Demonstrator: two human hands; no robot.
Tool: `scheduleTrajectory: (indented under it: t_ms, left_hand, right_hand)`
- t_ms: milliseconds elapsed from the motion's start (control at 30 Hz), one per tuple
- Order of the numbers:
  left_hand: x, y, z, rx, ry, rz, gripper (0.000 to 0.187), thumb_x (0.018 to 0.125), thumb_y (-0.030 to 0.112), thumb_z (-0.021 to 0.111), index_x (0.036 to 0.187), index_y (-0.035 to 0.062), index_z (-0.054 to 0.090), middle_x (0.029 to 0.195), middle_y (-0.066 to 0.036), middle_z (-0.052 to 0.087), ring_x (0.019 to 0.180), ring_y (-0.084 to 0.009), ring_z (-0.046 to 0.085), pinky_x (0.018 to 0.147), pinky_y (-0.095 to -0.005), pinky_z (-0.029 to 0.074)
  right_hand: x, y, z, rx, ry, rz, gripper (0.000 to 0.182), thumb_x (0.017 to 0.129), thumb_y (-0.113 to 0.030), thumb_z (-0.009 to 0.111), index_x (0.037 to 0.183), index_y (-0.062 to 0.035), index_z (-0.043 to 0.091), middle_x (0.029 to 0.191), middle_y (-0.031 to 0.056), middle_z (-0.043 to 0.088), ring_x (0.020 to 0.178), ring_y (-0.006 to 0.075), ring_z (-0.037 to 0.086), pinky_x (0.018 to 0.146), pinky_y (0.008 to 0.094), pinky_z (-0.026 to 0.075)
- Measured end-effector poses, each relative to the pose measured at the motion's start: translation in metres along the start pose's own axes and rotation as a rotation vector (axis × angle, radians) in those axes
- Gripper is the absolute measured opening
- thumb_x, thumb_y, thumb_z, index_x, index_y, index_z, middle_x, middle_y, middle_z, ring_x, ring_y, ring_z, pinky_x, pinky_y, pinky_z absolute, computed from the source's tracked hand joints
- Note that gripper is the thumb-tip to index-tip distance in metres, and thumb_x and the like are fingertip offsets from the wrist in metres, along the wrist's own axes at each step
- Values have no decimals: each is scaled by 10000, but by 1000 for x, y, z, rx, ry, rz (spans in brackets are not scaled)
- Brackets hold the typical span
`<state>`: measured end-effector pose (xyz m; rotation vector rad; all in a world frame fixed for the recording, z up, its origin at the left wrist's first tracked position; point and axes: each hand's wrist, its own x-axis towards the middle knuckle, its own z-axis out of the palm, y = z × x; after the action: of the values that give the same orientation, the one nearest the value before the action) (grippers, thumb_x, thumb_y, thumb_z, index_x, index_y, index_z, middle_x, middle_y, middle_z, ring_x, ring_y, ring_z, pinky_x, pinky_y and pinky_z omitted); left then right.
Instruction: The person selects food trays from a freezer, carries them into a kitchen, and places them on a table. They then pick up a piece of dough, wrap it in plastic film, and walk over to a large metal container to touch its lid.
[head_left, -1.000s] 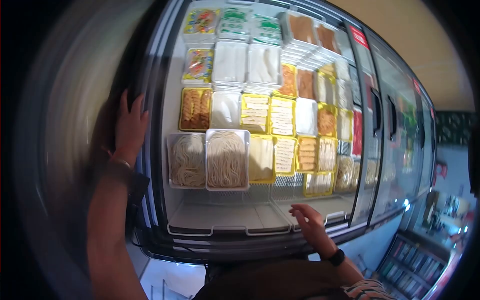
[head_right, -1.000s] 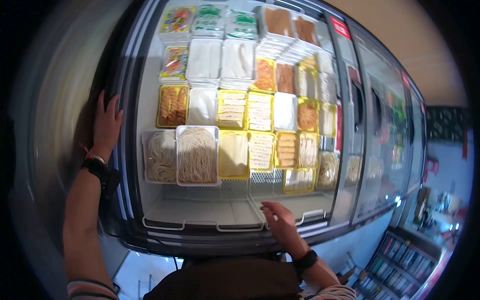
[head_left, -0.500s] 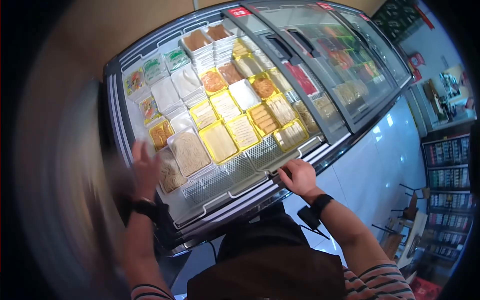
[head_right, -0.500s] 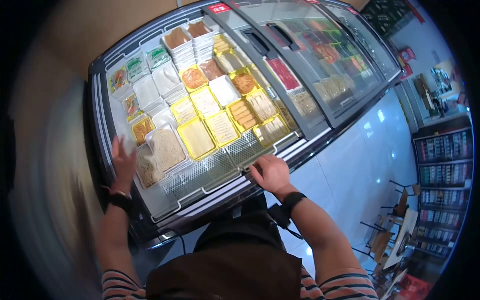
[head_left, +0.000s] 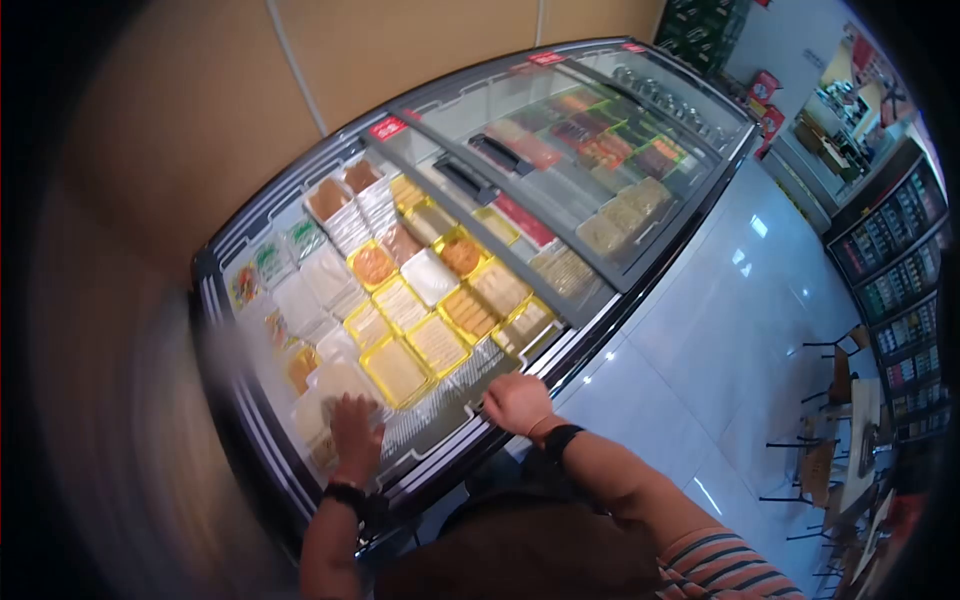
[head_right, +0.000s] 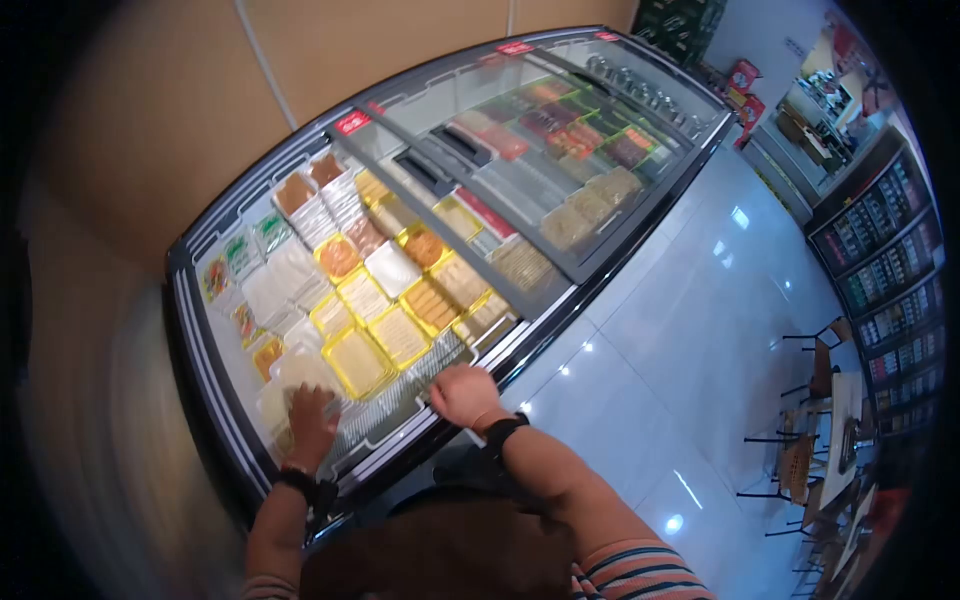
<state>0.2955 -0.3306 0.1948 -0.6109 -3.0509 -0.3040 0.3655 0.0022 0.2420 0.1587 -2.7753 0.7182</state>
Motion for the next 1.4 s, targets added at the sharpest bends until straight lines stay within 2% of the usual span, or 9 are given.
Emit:
scheduleTrajectory:
  t_ms: [233,267,300,367,500,767,1033,1233,1400]
  left_hand:
    - [-60,75,-7,-251,-48,-38,490,856,233,591,1271,11,454,1325,-264,426,1239,-428,393,1043,-499,302]
    - [-70,81,-11,-356,-202,-159,464,854,222,589,1244,0,472,1280,-255,461,1206,-426,421,1024,-490,324]
    - [-74,85,-13,-456,-356,-277,439,851,211,587,1218,-11,491,1235,-247,496,1172,-423,449,1004,-481,346]
    - [-83,80,1,-443,-217,-259,424,847,202,591,1203,-11,502,1203,-239,515,1146,-417,467,987,-473,361]
    - [-72,77,3,-289,-81,-204,409,829,186,611,1177,-9,521,1170,-229,539,1113,-403,496,981,-455,378]
    - [158,162,-72,-358,39,-1,385,830,98,594,1191,-18,527,1248,-235,522,1194,-384,474,1036,-427,364]
    - [389,254,-28,-361,127,315,395,819,108,613,1191,3,533,1270,-212,517,1186,-391,479,1025,-414,382]
    - [469,270,26,-71,71,328,478,812,202,636,1244,37,512,1346,-152,459,1266,-330,405,1047,-478,322]
    - [488,251,19,76,134,306,369,796,261,649,1100,66,575,1177,-114,536,1213,-302,438,1004,-481,343]
  right_hand:
    - [3,26,-25,414,-108,-58,186,823,-232,578,747,-64,608,743,131,601,752,331,591,661,442,476]
    - [6,43,-39,468,-62,-60,118,815,-182,576,810,-69,610,789,134,596,798,332,581,694,436,466]
    - [8,68,-50,378,22,-69,122,789,-164,586,869,-77,614,870,129,606,853,339,576,729,432,471]
    - [20,127,-70,196,333,-98,172,759,-144,604,918,-77,613,970,140,600,926,361,564,794,448,464]
    - [47,218,-116,-106,444,303,395,742,-139,627,1125,-57,571,1259,205,489,1180,379,456,996,479,348]
    - [77,280,-130,-229,379,646,501,845,-246,587,1273,-17,461,1377,177,413,1312,328,347,1099,505,226]
    - [84,272,-138,-187,369,665,504,864,-322,564,1263,-25,482,1375,153,435,1299,315,373,1094,505,227]
    - [87,273,-135,-203,358,679,527,845,-327,585,1277,-46,475,1377,153,434,1295,316,379,1094,511,223]
    - [88,273,-132,-208,338,688,528,843,-320,587,1284,-55,467,1386,153,427,1301,319,375,1092,512,220]
